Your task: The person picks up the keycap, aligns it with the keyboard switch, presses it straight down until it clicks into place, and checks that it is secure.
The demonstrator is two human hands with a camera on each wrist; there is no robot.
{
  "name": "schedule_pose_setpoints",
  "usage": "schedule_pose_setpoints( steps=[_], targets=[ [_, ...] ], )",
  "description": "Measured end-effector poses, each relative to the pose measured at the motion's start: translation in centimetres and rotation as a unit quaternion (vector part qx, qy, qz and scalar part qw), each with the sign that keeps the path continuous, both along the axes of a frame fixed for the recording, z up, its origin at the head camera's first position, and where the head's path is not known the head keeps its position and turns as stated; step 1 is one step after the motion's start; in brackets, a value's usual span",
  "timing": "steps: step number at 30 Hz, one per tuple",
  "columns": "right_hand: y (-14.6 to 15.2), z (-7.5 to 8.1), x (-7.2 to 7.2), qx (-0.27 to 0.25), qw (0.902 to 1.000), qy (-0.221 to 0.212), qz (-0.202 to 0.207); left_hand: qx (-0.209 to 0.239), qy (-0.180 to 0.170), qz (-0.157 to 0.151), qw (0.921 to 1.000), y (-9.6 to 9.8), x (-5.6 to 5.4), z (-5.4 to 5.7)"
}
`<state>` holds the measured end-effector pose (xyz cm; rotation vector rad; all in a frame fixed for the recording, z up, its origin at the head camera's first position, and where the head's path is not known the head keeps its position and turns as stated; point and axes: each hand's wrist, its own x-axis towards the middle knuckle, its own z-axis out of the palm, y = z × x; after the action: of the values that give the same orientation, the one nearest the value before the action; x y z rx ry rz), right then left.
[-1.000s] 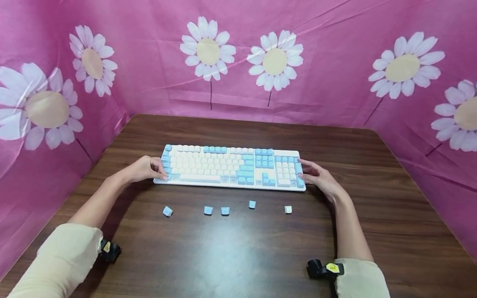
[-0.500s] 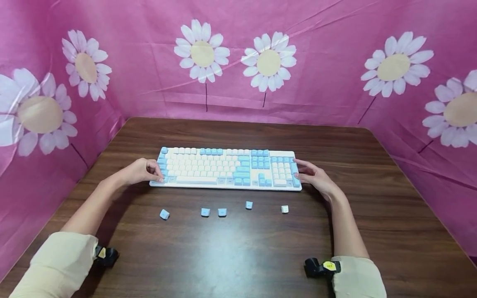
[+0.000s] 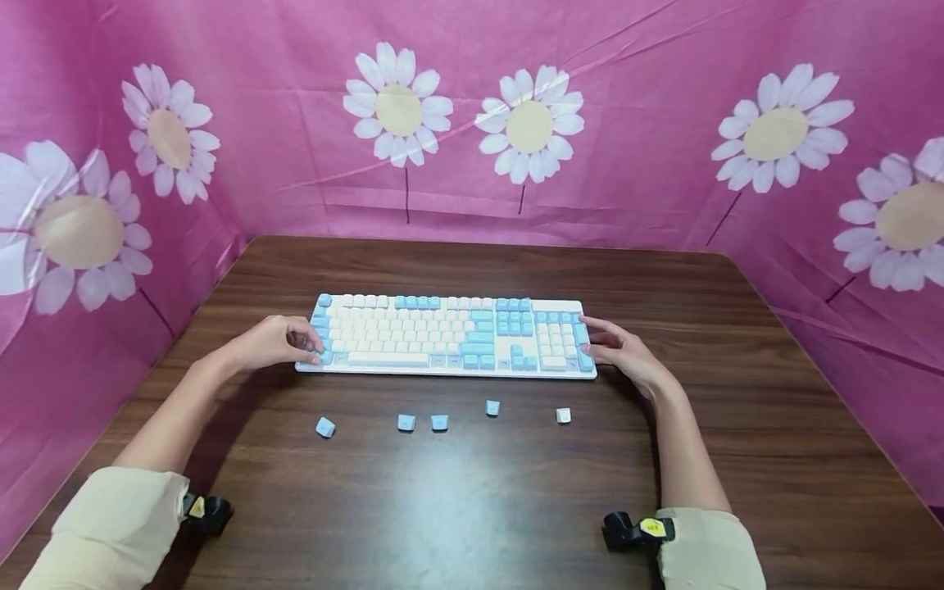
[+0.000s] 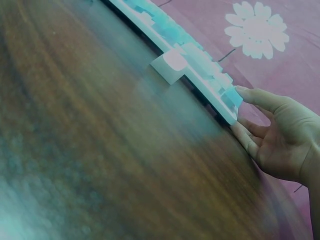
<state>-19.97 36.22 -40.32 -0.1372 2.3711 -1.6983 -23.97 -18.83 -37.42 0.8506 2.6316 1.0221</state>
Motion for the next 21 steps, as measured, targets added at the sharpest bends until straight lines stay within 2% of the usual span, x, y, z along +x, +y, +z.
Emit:
schedule_pose_setpoints(
  steps=[8, 17, 21],
  targets=[
    [-0.1, -0.1, -0.1, -0.014, 0.9999, 0.002, 0.001, -0.004, -0.004, 0.005, 1.0000, -0.1, 0.5, 0.2],
    [0.1, 0.0, -0.1, 0.007, 0.9999, 0.008, 0.005, -0.004, 0.018, 0.010, 0.9998, 0.0, 1.5, 0.7],
    [0.1, -0.1, -0.1, 0.008, 0.9999, 0.006, 0.004, 0.000, 0.007, 0.011, 0.9999, 0.1, 2.1, 0.9]
  ],
)
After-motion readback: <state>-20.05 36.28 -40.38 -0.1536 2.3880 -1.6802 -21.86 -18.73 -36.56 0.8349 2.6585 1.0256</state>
